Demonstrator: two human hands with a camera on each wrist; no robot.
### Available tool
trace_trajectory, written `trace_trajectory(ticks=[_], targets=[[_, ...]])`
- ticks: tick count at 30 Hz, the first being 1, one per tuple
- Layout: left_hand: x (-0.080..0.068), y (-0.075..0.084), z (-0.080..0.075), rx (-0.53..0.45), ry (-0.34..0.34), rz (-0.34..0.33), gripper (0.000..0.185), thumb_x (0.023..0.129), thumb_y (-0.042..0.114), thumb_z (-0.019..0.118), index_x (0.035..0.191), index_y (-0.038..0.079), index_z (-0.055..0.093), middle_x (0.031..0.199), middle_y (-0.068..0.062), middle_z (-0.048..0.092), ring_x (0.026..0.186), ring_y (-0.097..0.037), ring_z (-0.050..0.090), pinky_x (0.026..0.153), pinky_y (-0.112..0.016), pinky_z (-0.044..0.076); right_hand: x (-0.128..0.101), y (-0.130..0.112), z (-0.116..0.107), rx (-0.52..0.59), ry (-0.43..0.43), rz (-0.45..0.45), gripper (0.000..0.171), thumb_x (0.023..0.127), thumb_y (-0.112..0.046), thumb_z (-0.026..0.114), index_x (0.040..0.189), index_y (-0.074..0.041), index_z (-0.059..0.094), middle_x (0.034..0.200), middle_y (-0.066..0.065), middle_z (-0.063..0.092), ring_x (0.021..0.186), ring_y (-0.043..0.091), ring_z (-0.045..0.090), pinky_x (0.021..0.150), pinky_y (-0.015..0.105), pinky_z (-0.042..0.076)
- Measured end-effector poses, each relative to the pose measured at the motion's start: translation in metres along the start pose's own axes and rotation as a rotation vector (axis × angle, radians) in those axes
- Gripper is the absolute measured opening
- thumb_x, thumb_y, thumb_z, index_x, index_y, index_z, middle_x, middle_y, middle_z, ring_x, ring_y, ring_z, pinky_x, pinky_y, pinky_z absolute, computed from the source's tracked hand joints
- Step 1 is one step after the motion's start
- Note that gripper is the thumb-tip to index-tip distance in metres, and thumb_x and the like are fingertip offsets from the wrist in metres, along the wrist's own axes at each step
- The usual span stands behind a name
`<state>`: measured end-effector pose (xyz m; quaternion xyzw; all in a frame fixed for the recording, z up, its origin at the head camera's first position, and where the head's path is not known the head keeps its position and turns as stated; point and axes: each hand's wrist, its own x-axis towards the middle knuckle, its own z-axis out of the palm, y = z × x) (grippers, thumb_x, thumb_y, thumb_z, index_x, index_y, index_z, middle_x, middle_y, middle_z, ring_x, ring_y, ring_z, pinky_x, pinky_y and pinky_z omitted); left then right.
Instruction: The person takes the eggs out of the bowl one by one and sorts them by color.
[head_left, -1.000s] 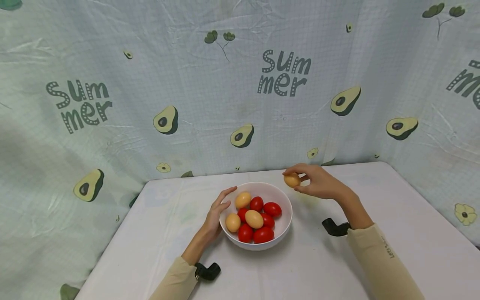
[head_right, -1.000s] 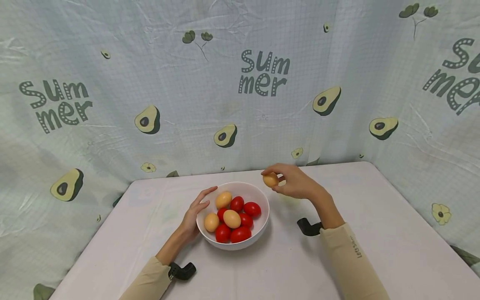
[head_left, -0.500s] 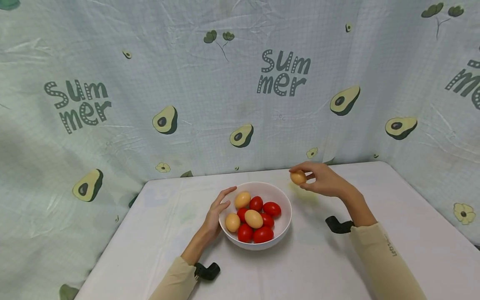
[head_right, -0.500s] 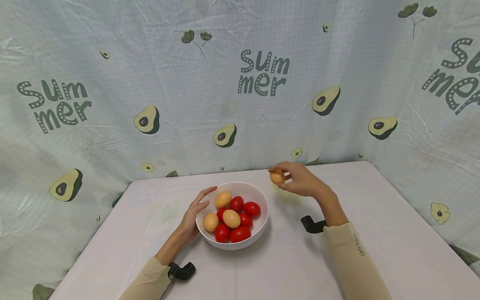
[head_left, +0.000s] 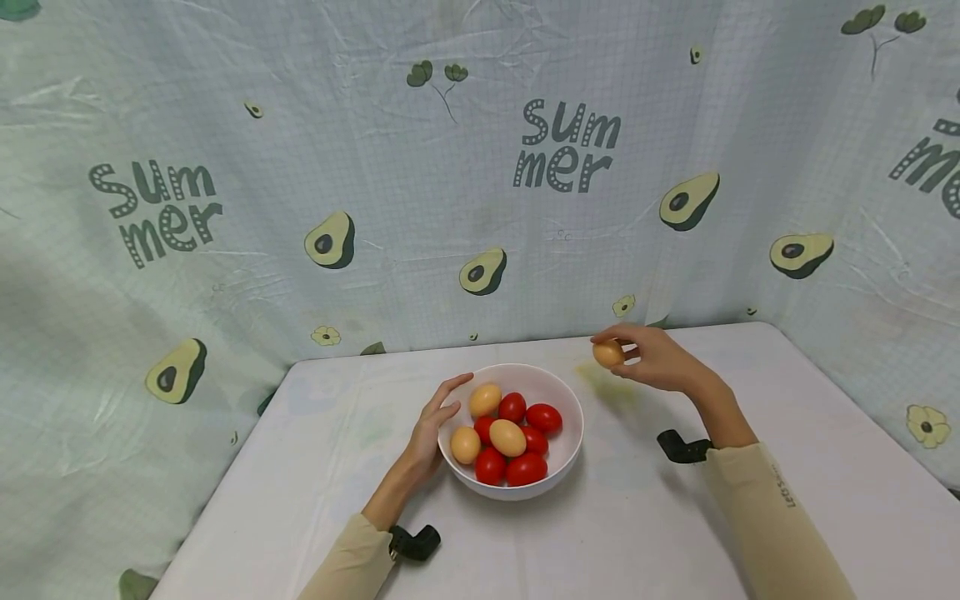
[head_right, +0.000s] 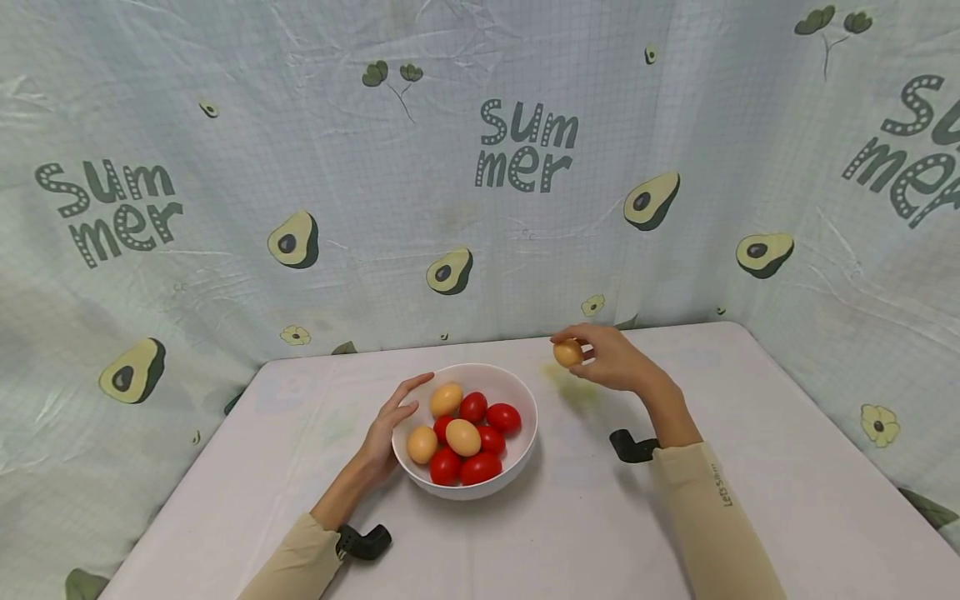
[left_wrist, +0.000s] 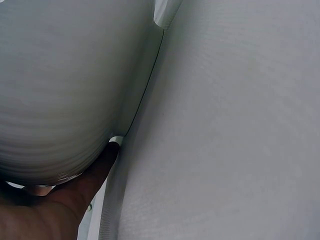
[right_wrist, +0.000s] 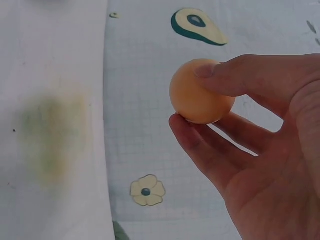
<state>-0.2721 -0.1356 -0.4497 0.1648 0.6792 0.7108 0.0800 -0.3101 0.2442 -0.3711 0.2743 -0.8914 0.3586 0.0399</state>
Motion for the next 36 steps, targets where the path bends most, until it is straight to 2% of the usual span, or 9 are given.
trace_trajectory(ticks=[7,16,25,36], targets=[[0.001,0.001,0.000,0.001,0.008,-0.011,0.053,0.106,0.017,0.033,0.158,0.012,0.038,0.169,-0.012,0.028,0.157,-0.034,0.024,0.130,-0.056,0.016,-0.002,0.008,-0.001,0.015,0.011,-0.002,0.044,0.086,0.007,0.069,0.130,0.002,0.065,0.131,0.021,0.067,0.117,0.036,0.063,0.098,0.053,0.057],[0.002,0.001,0.000,0.011,0.016,-0.014,0.053,0.106,0.018,0.034,0.158,0.014,0.039,0.169,-0.011,0.029,0.157,-0.033,0.024,0.130,-0.056,0.015,-0.004,0.022,0.001,-0.015,0.013,0.070,0.046,0.086,0.006,0.068,0.132,0.002,0.064,0.132,0.023,0.066,0.119,0.038,0.062,0.102,0.057,0.054],[0.000,0.001,0.000,0.012,0.013,-0.010,0.053,0.106,0.017,0.034,0.158,0.012,0.038,0.169,-0.011,0.027,0.158,-0.033,0.022,0.130,-0.056,0.014,-0.008,0.040,0.008,0.033,0.012,0.123,0.045,0.087,0.004,0.068,0.132,0.001,0.064,0.133,0.023,0.066,0.118,0.040,0.064,0.097,0.052,0.055],[0.001,0.001,-0.001,0.011,0.011,-0.005,0.053,0.106,0.017,0.034,0.158,0.012,0.038,0.169,-0.011,0.026,0.158,-0.034,0.023,0.130,-0.057,0.015,-0.007,0.055,0.016,-0.022,0.016,0.143,0.044,0.086,0.004,0.067,0.130,0.003,0.065,0.130,0.024,0.066,0.120,0.047,0.062,0.099,0.059,0.052]])
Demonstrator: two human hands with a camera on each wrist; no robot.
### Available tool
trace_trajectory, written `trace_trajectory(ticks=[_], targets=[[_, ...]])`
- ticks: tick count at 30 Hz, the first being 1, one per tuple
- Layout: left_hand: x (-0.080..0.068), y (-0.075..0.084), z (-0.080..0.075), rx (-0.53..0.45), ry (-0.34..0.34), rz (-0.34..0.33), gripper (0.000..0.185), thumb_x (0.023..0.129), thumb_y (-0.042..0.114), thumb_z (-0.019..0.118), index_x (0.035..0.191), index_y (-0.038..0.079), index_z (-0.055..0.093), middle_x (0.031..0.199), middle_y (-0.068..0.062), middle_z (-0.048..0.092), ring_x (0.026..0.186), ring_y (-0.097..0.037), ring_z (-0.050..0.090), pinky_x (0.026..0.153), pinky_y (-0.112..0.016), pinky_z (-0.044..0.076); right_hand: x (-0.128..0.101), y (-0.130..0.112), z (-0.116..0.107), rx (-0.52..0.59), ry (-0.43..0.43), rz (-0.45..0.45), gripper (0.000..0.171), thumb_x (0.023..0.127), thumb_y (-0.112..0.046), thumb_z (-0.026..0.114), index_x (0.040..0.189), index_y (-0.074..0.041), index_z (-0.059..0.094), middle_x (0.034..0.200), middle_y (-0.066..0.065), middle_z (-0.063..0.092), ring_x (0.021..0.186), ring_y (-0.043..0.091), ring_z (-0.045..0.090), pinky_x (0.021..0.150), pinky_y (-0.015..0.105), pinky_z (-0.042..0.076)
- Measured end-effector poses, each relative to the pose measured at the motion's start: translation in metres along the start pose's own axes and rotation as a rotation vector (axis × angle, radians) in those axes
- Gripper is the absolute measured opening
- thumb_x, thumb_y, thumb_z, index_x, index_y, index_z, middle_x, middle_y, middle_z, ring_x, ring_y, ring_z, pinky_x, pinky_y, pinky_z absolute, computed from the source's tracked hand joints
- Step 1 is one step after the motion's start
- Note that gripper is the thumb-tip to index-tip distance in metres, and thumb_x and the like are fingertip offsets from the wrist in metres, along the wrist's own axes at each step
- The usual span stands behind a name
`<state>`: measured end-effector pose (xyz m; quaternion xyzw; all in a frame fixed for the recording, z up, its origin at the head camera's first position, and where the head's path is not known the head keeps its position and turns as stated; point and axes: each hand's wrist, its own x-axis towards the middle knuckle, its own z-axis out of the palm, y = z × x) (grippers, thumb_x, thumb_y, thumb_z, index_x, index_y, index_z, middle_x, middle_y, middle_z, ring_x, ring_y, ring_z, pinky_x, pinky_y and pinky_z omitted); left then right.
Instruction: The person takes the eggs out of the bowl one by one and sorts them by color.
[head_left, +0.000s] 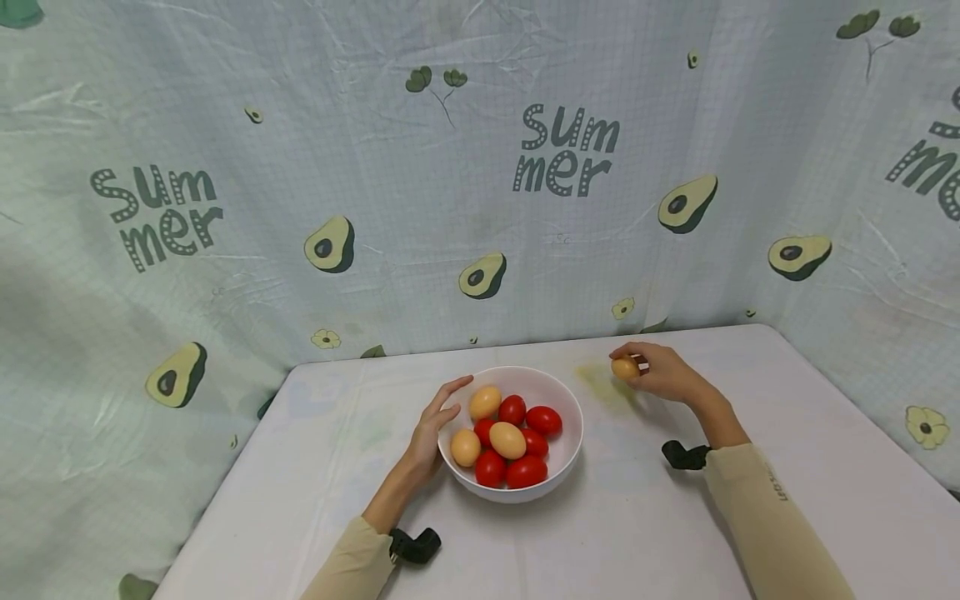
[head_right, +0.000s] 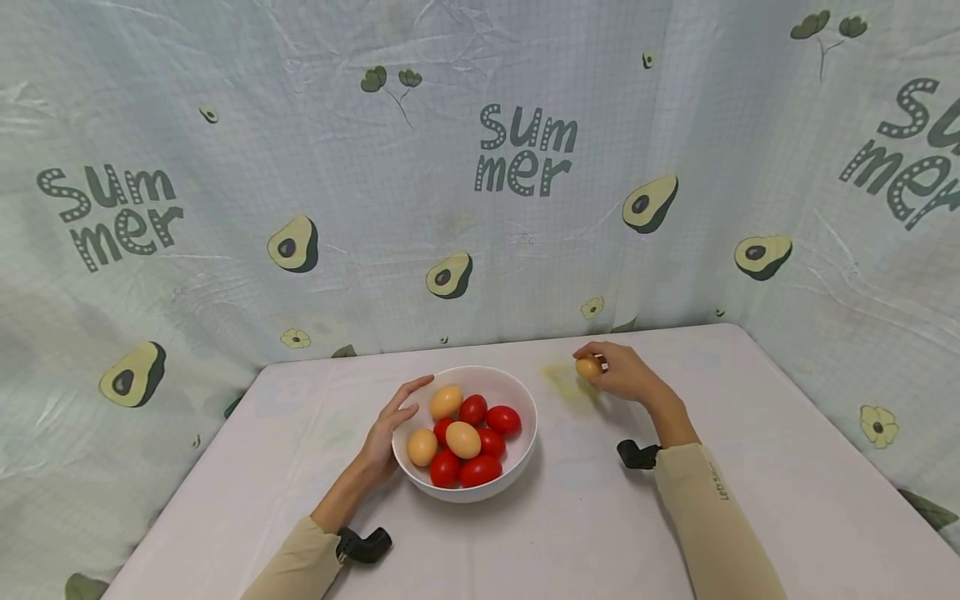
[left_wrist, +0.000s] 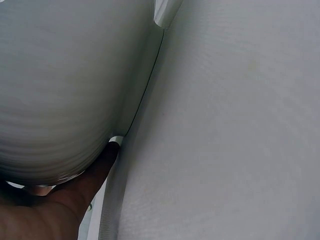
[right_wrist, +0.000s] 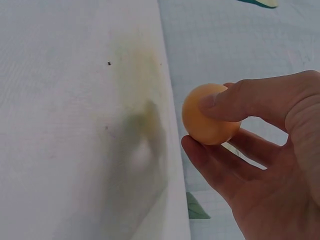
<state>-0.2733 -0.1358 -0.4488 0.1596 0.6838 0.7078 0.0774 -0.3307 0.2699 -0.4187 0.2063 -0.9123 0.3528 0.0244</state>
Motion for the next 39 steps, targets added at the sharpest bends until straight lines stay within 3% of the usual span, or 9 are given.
trace_trajectory(ticks=[10,22,39], targets=[[0.001,-0.002,0.001,0.010,0.001,0.004,0.052,0.106,0.018,0.034,0.158,0.013,0.039,0.169,-0.010,0.028,0.157,-0.033,0.023,0.130,-0.056,0.014,-0.001,0.013,0.005,0.000,-0.016,0.039,0.045,0.086,-0.001,0.073,0.130,0.002,0.065,0.133,0.027,0.064,0.122,0.049,0.060,0.100,0.062,0.051],[0.001,-0.002,0.000,0.016,0.006,0.000,0.051,0.106,0.018,0.034,0.157,0.014,0.040,0.169,-0.009,0.029,0.158,-0.033,0.023,0.130,-0.056,0.013,-0.001,0.013,0.005,0.015,-0.047,0.108,0.049,0.087,0.001,0.068,0.135,0.001,0.062,0.139,0.028,0.060,0.130,0.051,0.054,0.105,0.064,0.047],[0.001,-0.002,0.000,0.018,0.009,-0.006,0.053,0.105,0.018,0.034,0.158,0.013,0.039,0.169,-0.010,0.029,0.158,-0.034,0.023,0.130,-0.056,0.014,-0.001,0.015,0.007,0.018,-0.087,0.118,0.051,0.088,-0.002,0.067,0.139,0.000,0.059,0.143,0.026,0.058,0.131,0.050,0.053,0.108,0.067,0.043]])
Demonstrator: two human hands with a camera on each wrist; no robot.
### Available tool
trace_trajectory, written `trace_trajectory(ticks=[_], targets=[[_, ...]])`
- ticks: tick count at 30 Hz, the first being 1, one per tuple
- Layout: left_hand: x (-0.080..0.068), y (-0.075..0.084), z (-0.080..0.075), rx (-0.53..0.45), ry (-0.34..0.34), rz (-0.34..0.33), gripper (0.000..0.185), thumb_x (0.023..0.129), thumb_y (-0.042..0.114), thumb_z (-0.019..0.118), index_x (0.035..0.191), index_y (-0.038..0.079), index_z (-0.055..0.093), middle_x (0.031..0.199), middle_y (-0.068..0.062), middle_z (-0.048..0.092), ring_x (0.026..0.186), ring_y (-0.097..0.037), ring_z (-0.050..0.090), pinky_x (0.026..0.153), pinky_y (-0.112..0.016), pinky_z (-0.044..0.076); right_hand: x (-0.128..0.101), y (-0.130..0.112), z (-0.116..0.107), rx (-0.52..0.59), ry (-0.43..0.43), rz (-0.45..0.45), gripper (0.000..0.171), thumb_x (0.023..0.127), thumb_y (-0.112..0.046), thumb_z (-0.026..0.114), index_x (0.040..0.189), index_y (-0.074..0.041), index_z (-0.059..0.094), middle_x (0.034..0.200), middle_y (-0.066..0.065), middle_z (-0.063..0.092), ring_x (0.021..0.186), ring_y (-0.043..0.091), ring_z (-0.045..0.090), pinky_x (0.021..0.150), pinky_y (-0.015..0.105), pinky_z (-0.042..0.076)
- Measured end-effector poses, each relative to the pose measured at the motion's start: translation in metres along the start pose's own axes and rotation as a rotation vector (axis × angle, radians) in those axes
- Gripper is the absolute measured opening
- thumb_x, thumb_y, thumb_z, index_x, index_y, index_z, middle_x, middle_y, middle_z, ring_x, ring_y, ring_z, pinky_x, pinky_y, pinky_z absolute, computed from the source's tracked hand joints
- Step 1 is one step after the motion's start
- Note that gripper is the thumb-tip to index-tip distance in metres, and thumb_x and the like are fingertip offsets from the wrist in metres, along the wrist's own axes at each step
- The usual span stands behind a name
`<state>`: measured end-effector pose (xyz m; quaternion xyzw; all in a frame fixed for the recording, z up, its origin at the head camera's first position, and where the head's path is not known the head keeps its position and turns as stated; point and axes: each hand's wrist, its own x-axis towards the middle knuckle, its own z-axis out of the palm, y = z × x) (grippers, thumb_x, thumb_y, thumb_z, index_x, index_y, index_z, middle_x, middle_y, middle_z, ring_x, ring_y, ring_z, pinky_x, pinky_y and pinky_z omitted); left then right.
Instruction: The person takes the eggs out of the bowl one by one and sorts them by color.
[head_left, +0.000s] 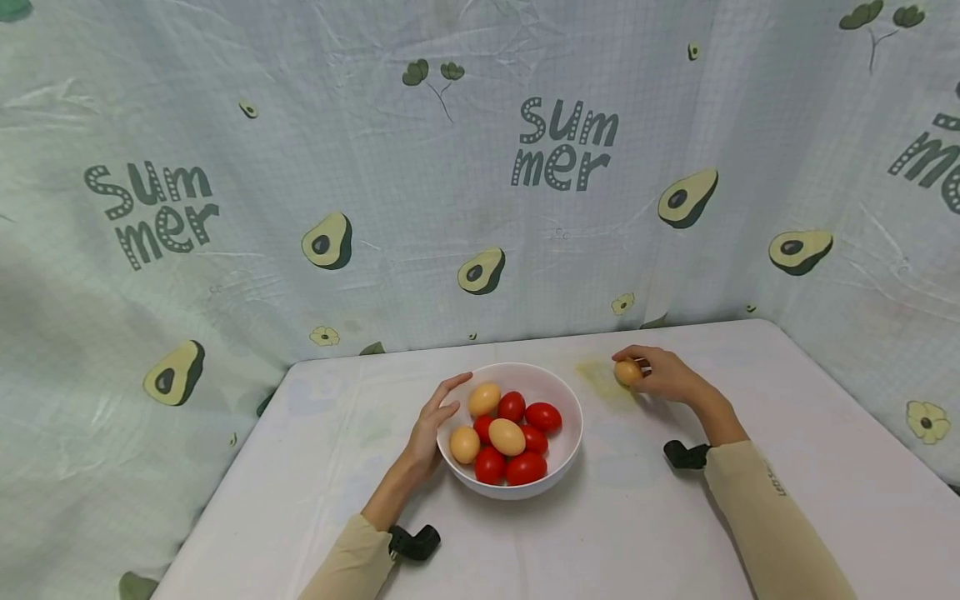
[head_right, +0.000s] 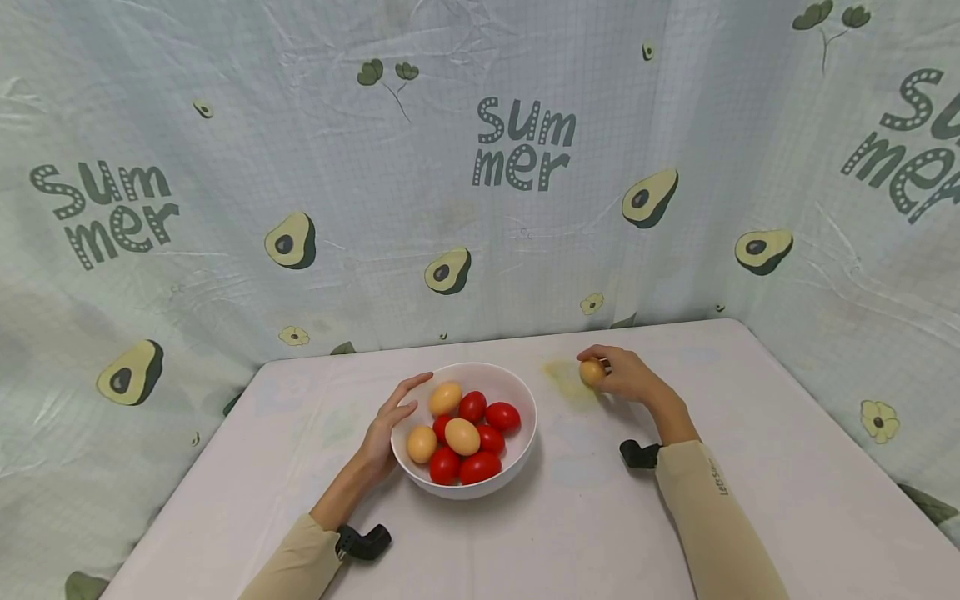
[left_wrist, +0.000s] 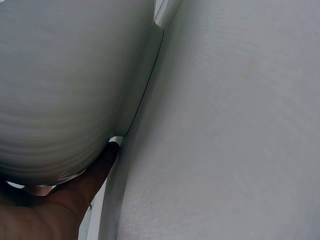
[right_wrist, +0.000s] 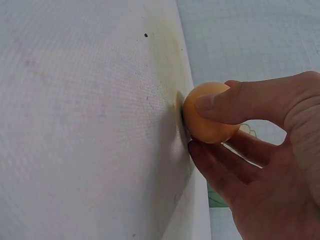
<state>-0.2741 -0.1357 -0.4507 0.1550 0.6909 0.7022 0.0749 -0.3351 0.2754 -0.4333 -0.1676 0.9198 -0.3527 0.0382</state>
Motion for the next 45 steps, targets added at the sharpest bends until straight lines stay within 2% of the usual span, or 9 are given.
trace_trajectory(ticks=[4,12,17,23,26,30,37,45], targets=[[0.000,0.000,0.000,0.002,0.001,-0.004,0.053,0.105,0.018,0.034,0.158,0.014,0.039,0.169,-0.010,0.029,0.158,-0.034,0.023,0.130,-0.056,0.014,0.000,-0.002,0.000,0.003,-0.008,0.013,0.052,0.089,-0.003,0.068,0.140,0.000,0.058,0.142,0.026,0.057,0.130,0.049,0.053,0.108,0.066,0.044],[0.000,0.000,-0.001,0.010,-0.003,-0.002,0.052,0.106,0.018,0.033,0.158,0.014,0.039,0.169,-0.010,0.029,0.158,-0.034,0.022,0.130,-0.056,0.013,-0.002,-0.002,-0.003,-0.015,0.005,-0.031,0.054,0.087,-0.003,0.071,0.139,0.001,0.058,0.139,0.026,0.060,0.126,0.046,0.054,0.105,0.065,0.046],[0.000,0.000,-0.001,0.013,-0.006,-0.001,0.052,0.106,0.018,0.033,0.158,0.015,0.039,0.169,-0.010,0.028,0.158,-0.034,0.022,0.130,-0.057,0.013,-0.003,-0.007,-0.005,-0.016,-0.007,0.000,0.054,0.090,-0.008,0.070,0.142,-0.002,0.057,0.145,0.027,0.055,0.133,0.049,0.050,0.109,0.068,0.043],[0.000,0.000,-0.001,0.007,-0.009,-0.001,0.053,0.106,0.018,0.033,0.158,0.014,0.038,0.169,-0.010,0.028,0.158,-0.034,0.022,0.130,-0.057,0.013,-0.006,-0.015,-0.010,-0.032,0.011,-0.027,0.055,0.087,-0.008,0.069,0.140,-0.002,0.058,0.147,0.026,0.054,0.138,0.051,0.046,0.111,0.067,0.042],[0.001,0.000,-0.001,-0.003,-0.012,-0.002,0.052,0.106,0.016,0.032,0.158,0.013,0.038,0.169,-0.011,0.027,0.158,-0.034,0.022,0.130,-0.056,0.014,-0.006,-0.021,-0.013,-0.057,0.017,-0.032,0.056,0.085,-0.006,0.069,0.140,-0.003,0.059,0.148,0.025,0.054,0.138,0.050,0.045,0.112,0.067,0.041],[0.001,0.001,-0.001,-0.016,-0.014,0.005,0.052,0.106,0.015,0.032,0.158,0.012,0.037,0.169,-0.012,0.027,0.158,-0.035,0.023,0.130,-0.056,0.015,-0.005,-0.030,-0.017,-0.088,0.021,-0.066,0.053,0.089,-0.007,0.069,0.141,-0.004,0.059,0.148,0.023,0.054,0.138,0.049,0.045,0.112,0.066,0.041],[0.000,0.002,-0.001,-0.006,-0.005,0.005,0.052,0.106,0.018,0.033,0.157,0.013,0.039,0.168,-0.010,0.029,0.157,-0.033,0.024,0.130,-0.055,0.016,-0.005,-0.051,-0.023,-0.087,0.042,-0.155,0.049,0.096,-0.018,0.069,0.142,-0.005,0.057,0.147,0.020,0.056,0.139,0.048,0.046,0.112,0.063,0.044],[0.001,-0.001,-0.001,-0.009,-0.014,0.012,0.052,0.106,0.015,0.031,0.158,0.009,0.037,0.169,-0.013,0.027,0.157,-0.036,0.024,0.130,-0.056,0.015,-0.009,-0.084,-0.022,-0.102,0.051,-0.196,0.050,0.094,-0.012,0.072,0.142,-0.004,0.057,0.146,0.018,0.058,0.136,0.044,0.053,0.109,0.058,0.049]])
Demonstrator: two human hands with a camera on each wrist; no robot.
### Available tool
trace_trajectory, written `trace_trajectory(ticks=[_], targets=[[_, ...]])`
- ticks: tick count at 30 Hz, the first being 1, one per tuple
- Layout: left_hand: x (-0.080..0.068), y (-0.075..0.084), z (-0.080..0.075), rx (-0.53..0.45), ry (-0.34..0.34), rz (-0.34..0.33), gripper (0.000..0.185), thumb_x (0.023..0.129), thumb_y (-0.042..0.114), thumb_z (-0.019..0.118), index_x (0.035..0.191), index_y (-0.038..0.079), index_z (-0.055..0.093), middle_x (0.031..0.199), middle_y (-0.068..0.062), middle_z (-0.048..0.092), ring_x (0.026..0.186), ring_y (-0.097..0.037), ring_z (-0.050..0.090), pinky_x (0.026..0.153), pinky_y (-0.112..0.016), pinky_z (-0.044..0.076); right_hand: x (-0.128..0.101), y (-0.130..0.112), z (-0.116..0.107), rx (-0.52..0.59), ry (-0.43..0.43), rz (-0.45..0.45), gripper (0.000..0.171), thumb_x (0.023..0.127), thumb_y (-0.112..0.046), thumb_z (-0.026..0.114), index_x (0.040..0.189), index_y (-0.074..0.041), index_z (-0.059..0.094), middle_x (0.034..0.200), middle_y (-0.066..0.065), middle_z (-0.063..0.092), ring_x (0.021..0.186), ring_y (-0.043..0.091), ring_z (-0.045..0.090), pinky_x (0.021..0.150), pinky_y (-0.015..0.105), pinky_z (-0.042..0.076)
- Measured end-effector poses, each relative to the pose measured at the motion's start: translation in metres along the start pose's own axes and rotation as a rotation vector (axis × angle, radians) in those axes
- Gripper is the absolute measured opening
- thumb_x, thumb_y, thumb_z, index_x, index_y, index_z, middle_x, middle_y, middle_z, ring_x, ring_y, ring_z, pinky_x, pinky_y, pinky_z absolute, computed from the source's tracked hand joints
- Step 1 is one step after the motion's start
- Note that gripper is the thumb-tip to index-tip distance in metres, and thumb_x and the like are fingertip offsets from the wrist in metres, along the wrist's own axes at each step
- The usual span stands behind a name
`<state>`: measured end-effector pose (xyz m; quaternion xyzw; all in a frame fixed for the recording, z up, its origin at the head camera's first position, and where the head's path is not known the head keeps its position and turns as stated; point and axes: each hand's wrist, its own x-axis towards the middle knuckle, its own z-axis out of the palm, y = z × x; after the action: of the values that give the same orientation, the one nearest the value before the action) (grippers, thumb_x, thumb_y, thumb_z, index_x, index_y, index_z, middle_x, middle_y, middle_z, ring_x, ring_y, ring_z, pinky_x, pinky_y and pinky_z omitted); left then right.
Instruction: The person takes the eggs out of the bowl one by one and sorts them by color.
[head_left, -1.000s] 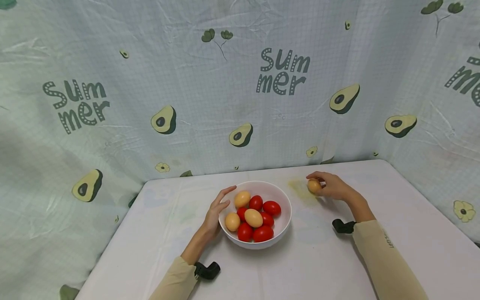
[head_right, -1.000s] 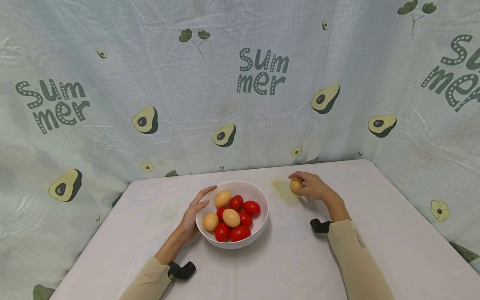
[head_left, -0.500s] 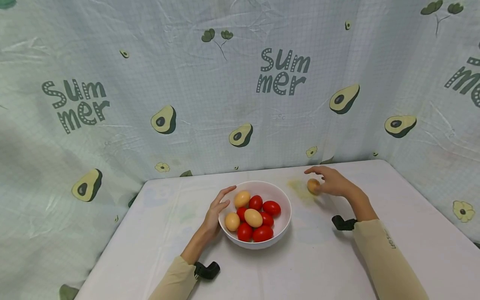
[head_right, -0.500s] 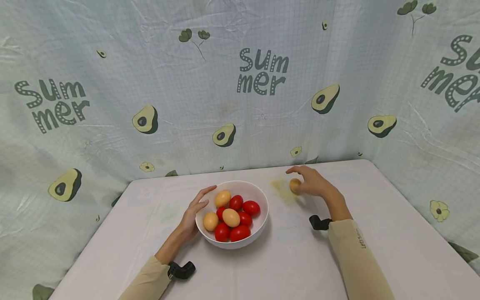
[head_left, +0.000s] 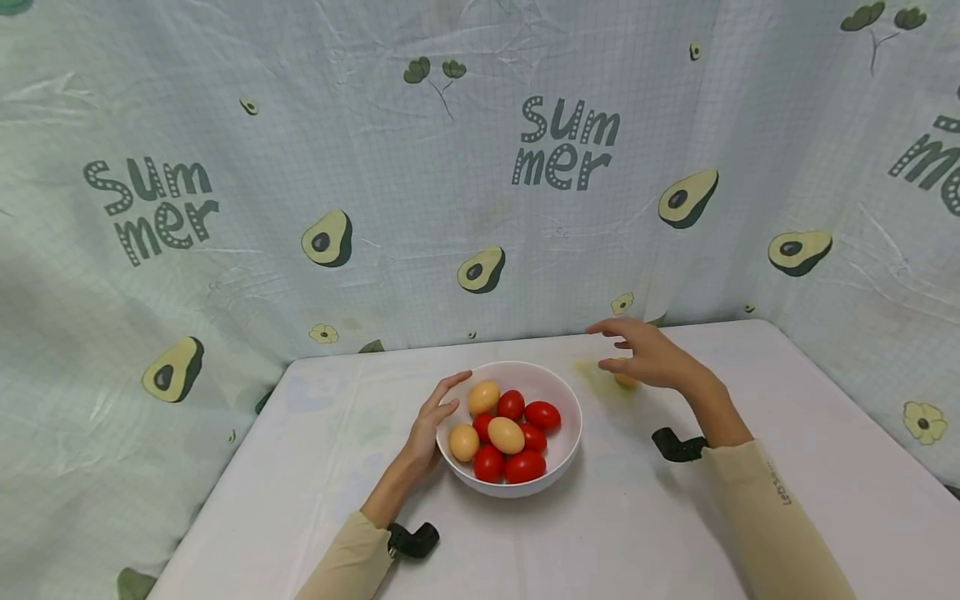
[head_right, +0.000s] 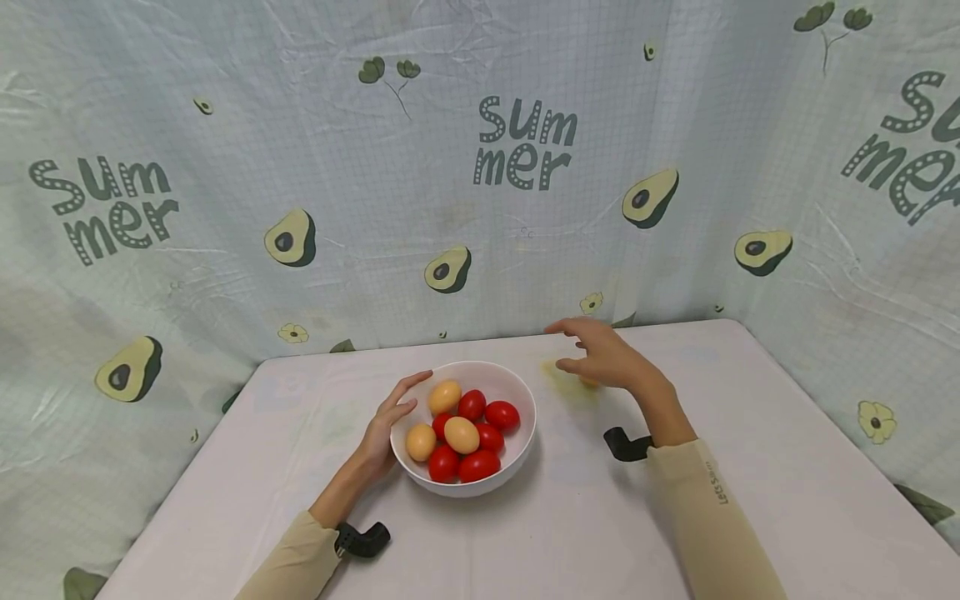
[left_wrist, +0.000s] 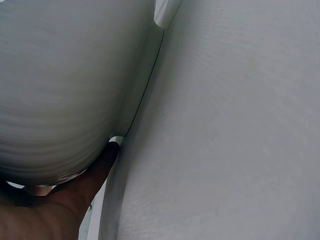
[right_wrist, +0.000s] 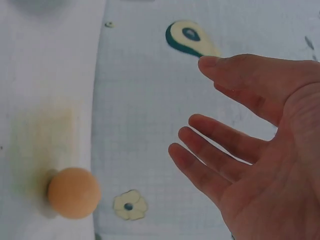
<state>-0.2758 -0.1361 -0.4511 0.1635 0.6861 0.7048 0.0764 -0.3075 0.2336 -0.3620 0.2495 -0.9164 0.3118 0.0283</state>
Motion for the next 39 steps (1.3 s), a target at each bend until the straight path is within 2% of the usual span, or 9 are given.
trace_trajectory(ticks=[11,21,25,32,39], targets=[[-0.003,0.003,0.001,0.007,0.004,-0.014,0.052,0.106,0.016,0.033,0.158,0.013,0.038,0.169,-0.010,0.028,0.158,-0.034,0.023,0.130,-0.055,0.015,0.003,-0.033,0.011,-0.010,-0.010,-0.112,0.048,0.095,-0.012,0.072,0.141,-0.007,0.058,0.142,0.014,0.062,0.132,0.036,0.057,0.105,0.056,0.053],[-0.003,0.002,0.000,0.026,0.007,-0.021,0.052,0.106,0.020,0.034,0.158,0.016,0.039,0.169,-0.009,0.029,0.158,-0.033,0.023,0.130,-0.056,0.014,0.004,-0.058,0.022,0.014,-0.048,-0.178,0.049,0.093,-0.011,0.074,0.140,-0.010,0.059,0.140,0.008,0.063,0.128,0.028,0.060,0.103,0.048,0.056],[-0.003,0.002,0.001,0.021,0.005,-0.019,0.052,0.106,0.019,0.034,0.158,0.016,0.039,0.169,-0.009,0.029,0.157,-0.033,0.024,0.130,-0.056,0.015,0.004,-0.066,0.027,0.011,-0.060,-0.198,0.048,0.093,-0.011,0.074,0.139,-0.011,0.060,0.138,0.007,0.064,0.127,0.028,0.061,0.102,0.048,0.057],[-0.002,0.001,0.000,0.020,0.009,-0.014,0.052,0.106,0.019,0.034,0.157,0.015,0.040,0.169,-0.009,0.029,0.158,-0.032,0.024,0.130,-0.055,0.014,0.005,-0.076,0.039,0.041,-0.087,-0.272,0.044,0.094,-0.008,0.072,0.137,-0.006,0.061,0.136,0.015,0.064,0.124,0.035,0.062,0.100,0.051,0.057],[-0.002,0.002,0.000,0.019,0.008,-0.015,0.052,0.106,0.018,0.034,0.157,0.014,0.040,0.169,-0.009,0.028,0.158,-0.032,0.023,0.130,-0.055,0.014,0.005,-0.089,0.051,0.033,-0.119,-0.294,0.043,0.094,-0.009,0.069,0.136,-0.011,0.062,0.136,0.006,0.065,0.120,0.026,0.065,0.099,0.041,0.059]])
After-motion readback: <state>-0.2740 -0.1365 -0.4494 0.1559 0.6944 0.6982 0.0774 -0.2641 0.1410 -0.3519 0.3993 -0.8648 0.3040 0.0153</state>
